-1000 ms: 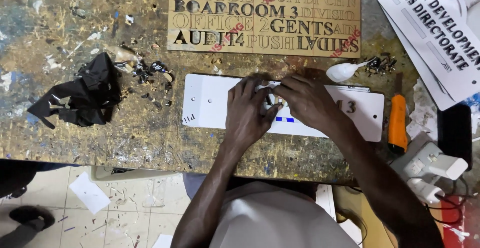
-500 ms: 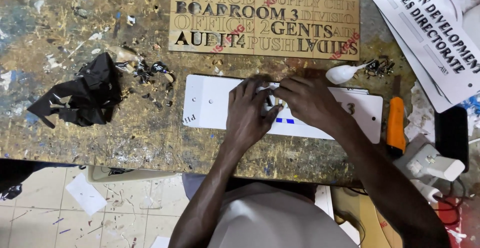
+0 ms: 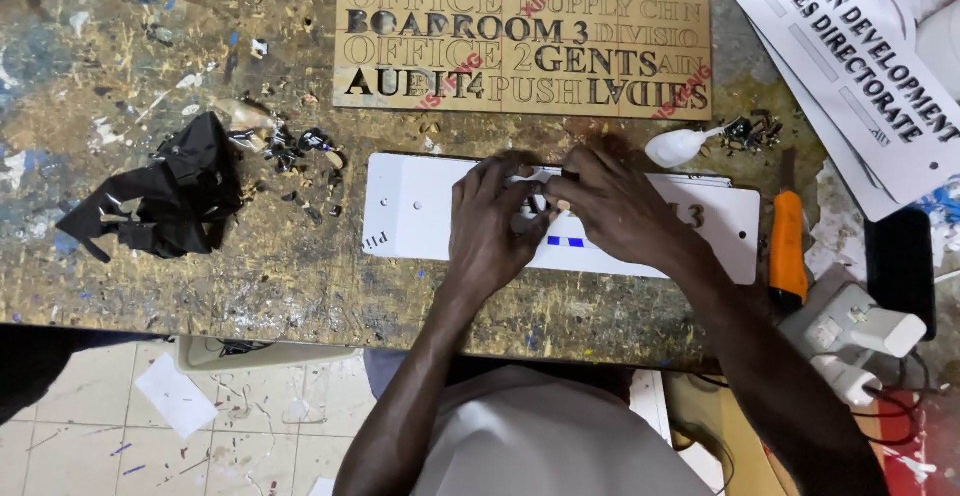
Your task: Carefully placing and aligning individual letters onto a sign board to assemble a room identification sign.
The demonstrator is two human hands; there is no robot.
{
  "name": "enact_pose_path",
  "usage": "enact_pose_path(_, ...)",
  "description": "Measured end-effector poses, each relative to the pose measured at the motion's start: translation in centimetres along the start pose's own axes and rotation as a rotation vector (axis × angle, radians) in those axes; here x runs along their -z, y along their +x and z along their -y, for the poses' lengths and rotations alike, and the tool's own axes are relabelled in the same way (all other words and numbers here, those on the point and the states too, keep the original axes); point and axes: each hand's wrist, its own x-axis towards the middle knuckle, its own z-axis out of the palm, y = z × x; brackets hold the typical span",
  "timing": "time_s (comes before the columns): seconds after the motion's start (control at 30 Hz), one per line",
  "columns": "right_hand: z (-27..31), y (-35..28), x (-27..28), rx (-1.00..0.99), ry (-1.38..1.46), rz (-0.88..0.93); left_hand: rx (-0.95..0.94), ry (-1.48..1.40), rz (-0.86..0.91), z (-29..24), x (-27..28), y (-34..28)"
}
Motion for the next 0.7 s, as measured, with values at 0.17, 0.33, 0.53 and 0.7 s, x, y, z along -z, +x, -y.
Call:
enact_pose_path(0.17, 0.4, -0.7, 0.2, -0.081, 0.187, -0.009, -0.025, -0.003, -0.001, -2.3, 1.0, 0.8)
enact_pose_path(0.33, 1.0, -1.1, 1.7, -0.168, 0.410, -0.147, -0.049, -0.116, -0.051, -0.6, -0.4, 1.3)
enact_pose_path(0.53, 0.1, -2.8, 1.2, -0.177, 0.296, -0.260, 0.011, -0.239, -0.210, 1.9, 2.3, 2.1)
enact_pose_path(0.7, 1.0, -2.5, -1.7, -0.039, 0.109, -0.317, 0.030, -0.002, -0.405, 4.7, 3.9, 3.3)
